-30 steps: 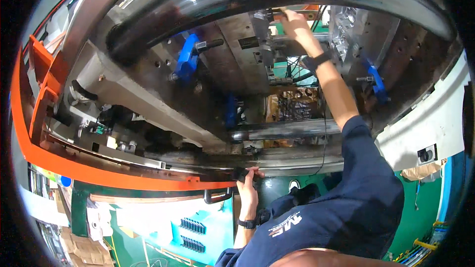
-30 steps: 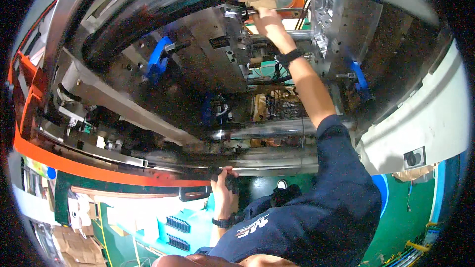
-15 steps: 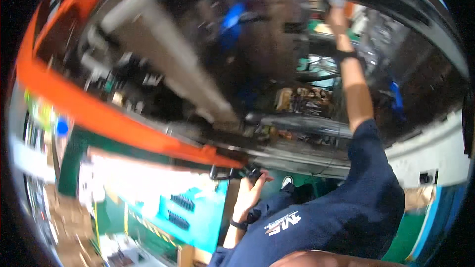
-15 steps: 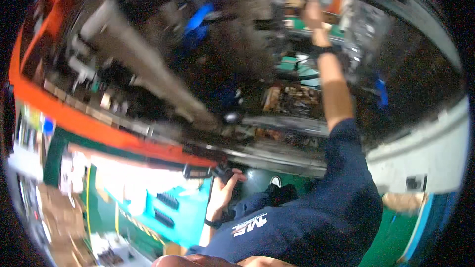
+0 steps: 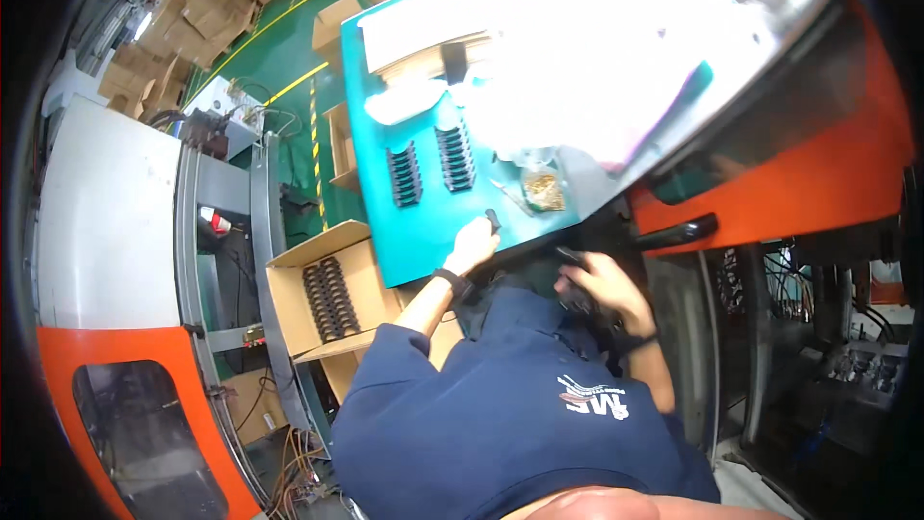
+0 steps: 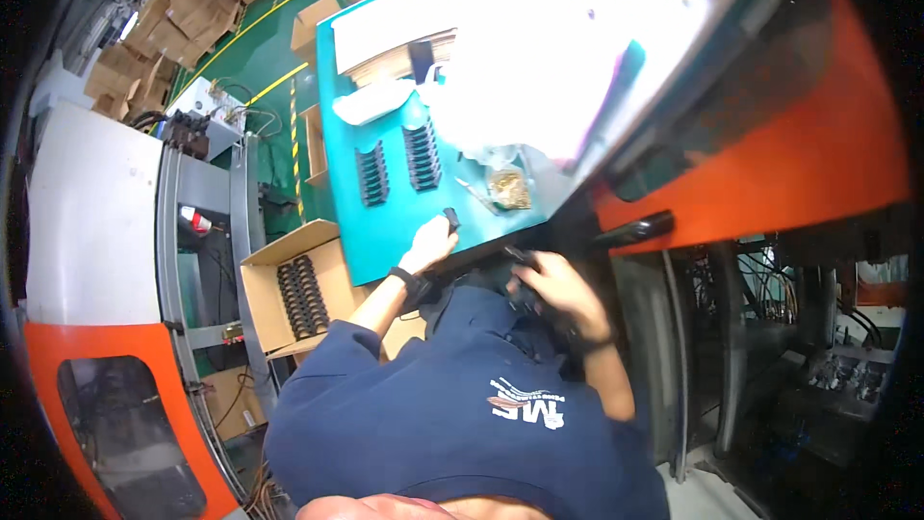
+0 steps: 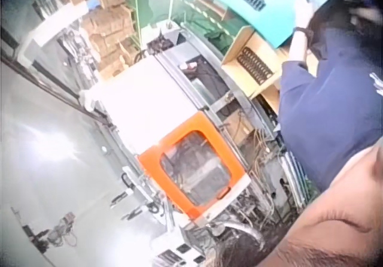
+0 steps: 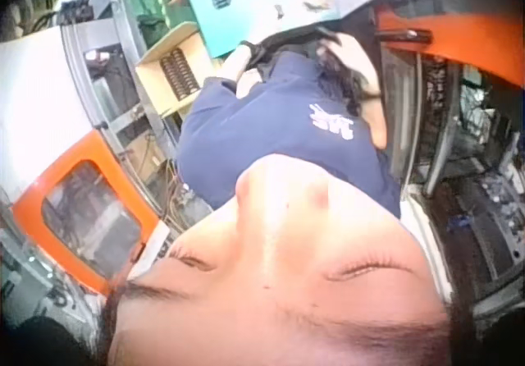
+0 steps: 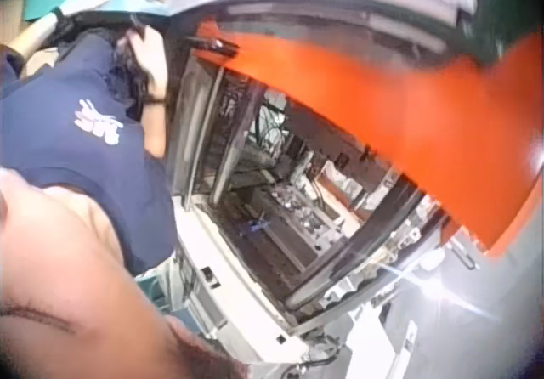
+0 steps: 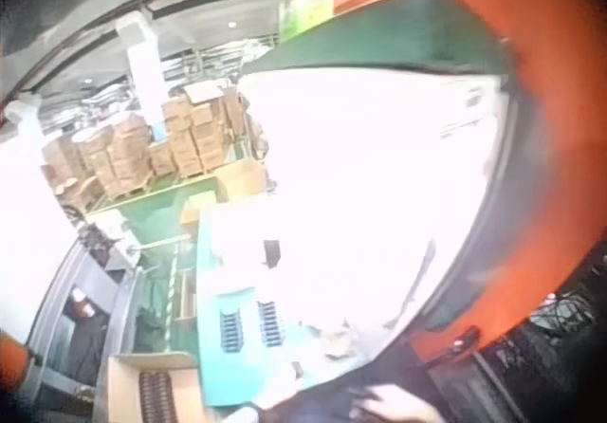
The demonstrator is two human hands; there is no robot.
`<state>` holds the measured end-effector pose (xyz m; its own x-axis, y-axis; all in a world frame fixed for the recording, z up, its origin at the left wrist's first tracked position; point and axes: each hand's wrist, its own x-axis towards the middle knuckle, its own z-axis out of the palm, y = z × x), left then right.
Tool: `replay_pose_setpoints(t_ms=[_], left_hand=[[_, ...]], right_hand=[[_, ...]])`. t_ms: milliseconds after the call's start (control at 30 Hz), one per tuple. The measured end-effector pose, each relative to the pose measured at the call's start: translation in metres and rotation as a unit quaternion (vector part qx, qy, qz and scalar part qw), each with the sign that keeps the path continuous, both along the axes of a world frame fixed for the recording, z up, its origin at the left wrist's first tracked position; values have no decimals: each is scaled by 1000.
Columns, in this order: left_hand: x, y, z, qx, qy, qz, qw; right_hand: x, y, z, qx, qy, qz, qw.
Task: Deburring and inspecting plastic parts produced by an injection molding machine.
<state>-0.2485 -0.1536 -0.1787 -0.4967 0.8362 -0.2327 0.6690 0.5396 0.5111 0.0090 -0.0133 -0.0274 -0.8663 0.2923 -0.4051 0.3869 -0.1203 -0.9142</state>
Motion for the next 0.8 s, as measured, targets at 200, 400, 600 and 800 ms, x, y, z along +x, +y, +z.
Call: replay_pose_setpoints(t_ms=[200, 400, 600, 800], left_hand=[[-115, -75, -103, -84, 125, 58, 987], [-143, -100, -84, -115, 196, 50, 973], [-108, -42, -11, 71, 254, 34, 964], [-54, 87, -22, 212, -28, -149, 965]], right_hand=[[-163, -24, -199, 34, -145, -43, 988], [-238, -35, -256, 95, -277, -120, 949], [-256, -26, -246, 172, -381, -40, 907], [-179, -23, -214, 245, -257, -88, 931]])
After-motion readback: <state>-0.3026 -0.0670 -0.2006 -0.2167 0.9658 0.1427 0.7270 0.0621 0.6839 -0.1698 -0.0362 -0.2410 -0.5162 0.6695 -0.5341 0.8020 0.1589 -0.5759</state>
